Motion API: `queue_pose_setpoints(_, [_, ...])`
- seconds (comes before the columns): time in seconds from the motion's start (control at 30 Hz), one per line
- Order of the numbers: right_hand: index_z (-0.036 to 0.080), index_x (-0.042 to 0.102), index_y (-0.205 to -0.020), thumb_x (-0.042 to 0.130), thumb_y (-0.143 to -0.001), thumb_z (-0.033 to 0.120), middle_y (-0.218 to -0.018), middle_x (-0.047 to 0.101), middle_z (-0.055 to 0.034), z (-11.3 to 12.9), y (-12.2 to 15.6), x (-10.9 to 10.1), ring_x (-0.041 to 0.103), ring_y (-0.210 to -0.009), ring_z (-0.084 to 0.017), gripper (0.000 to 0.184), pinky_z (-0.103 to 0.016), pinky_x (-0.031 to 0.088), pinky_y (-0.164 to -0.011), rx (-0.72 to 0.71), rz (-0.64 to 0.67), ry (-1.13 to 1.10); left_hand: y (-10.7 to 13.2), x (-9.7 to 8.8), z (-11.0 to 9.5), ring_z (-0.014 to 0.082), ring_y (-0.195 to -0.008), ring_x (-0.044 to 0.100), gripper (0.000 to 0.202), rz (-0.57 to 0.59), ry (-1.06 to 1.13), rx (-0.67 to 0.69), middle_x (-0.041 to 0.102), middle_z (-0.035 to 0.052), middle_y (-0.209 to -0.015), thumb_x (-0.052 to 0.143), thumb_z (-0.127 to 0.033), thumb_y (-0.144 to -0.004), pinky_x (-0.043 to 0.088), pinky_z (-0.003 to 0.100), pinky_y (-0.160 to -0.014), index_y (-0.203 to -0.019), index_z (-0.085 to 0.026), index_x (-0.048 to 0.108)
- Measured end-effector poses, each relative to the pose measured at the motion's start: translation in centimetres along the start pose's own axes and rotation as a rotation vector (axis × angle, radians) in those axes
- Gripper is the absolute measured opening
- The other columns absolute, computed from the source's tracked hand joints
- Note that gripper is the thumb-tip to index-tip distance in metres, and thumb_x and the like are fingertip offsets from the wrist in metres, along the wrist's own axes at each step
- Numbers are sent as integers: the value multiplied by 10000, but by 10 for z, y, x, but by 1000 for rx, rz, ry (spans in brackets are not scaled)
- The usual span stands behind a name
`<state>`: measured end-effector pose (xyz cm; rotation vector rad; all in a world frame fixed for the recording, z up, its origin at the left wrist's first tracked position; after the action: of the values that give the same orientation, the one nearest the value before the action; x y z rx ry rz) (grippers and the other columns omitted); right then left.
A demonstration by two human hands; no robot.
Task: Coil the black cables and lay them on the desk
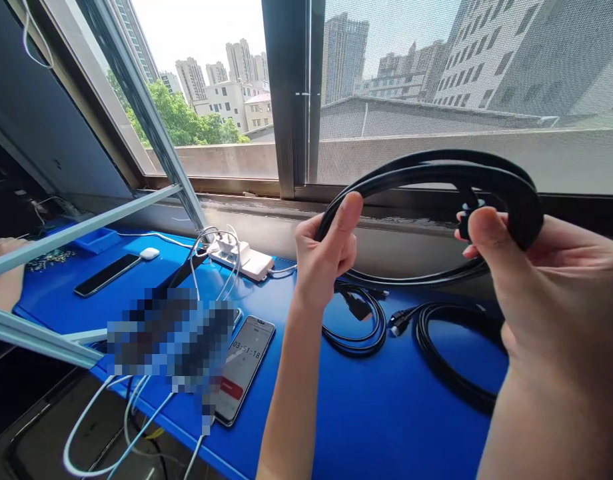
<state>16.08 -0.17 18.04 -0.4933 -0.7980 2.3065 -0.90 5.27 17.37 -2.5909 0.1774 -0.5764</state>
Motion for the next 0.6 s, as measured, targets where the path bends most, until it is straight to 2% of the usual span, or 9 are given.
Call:
queue_pose_setpoints(0.1, [240, 550, -491, 711, -690, 535, -459, 462, 5, -1, -2, 1, 474, -464, -153, 391, -292, 353, -433, 42, -11, -99, -4, 0, 11, 29, -303, 211, 692, 49, 33, -45, 193, -85, -385, 652, -707, -660, 111, 246, -313, -453, -214, 214])
queue_pose_setpoints(0.2, [216, 521, -403, 766, -576, 503, -391, 428, 22, -4, -3, 6, 369, -383, -96, 415, -247, 286, -378, 139, 12, -211, -9, -1, 26, 27, -284, 232, 704, 97, 55, -131, 188, -88, -381, 626, -746, -646, 115, 242, -315, -454, -212, 210])
queue_pose_setpoints(0.33, [209, 615, -469, 741, -557, 577, -422, 514, 1, -7, 2, 21, 434, -347, -109, 399, -234, 316, -327, 349, 211, -351, -11, -3, 38, 20, -280, 225, 706, 109, 41, -212, 182, -94, -381, 607, -769, -637, 115, 228, -318, -456, -209, 217])
queue_pose_setpoints(0.4, [205, 626, -487, 733, -550, 625, -440, 540, -12, -2, 5, 28, 449, -334, -111, 438, -232, 329, -316, 389, 318, -424, -11, -3, 39, 23, -280, 229, 696, 114, 33, -234, 178, -94, -383, 596, -757, -665, 117, 223, -317, -462, -208, 220])
queue_pose_setpoints(0.5, [209, 602, -475, 736, -536, 653, -371, 461, 8, 7, 7, 33, 407, -298, -106, 467, -232, 307, -296, 381, 426, -508, -9, -1, 44, 35, -288, 275, 673, 148, 55, -309, 191, -91, -390, 565, -754, -697, 163, 213, -321, -478, -210, 234])
queue_pose_setpoints(0.6, [226, 557, -428, 701, -493, 720, -320, 379, 12, 14, 6, 35, 366, -269, -122, 518, -264, 285, -265, 395, 500, -551, -4, 7, 56, 67, -312, 386, 659, 226, 57, -446, 246, -84, -393, 532, -802, -662, 246, 210, -343, -497, -215, 284])
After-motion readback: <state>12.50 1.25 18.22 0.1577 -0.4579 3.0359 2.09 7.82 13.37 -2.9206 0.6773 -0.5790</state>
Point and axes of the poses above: each hand's wrist, its own y-axis away from the middle knuckle, its own x-axis out of the palm, z = x × y, the point moved 6 cm from there along -y, towards the middle knuckle
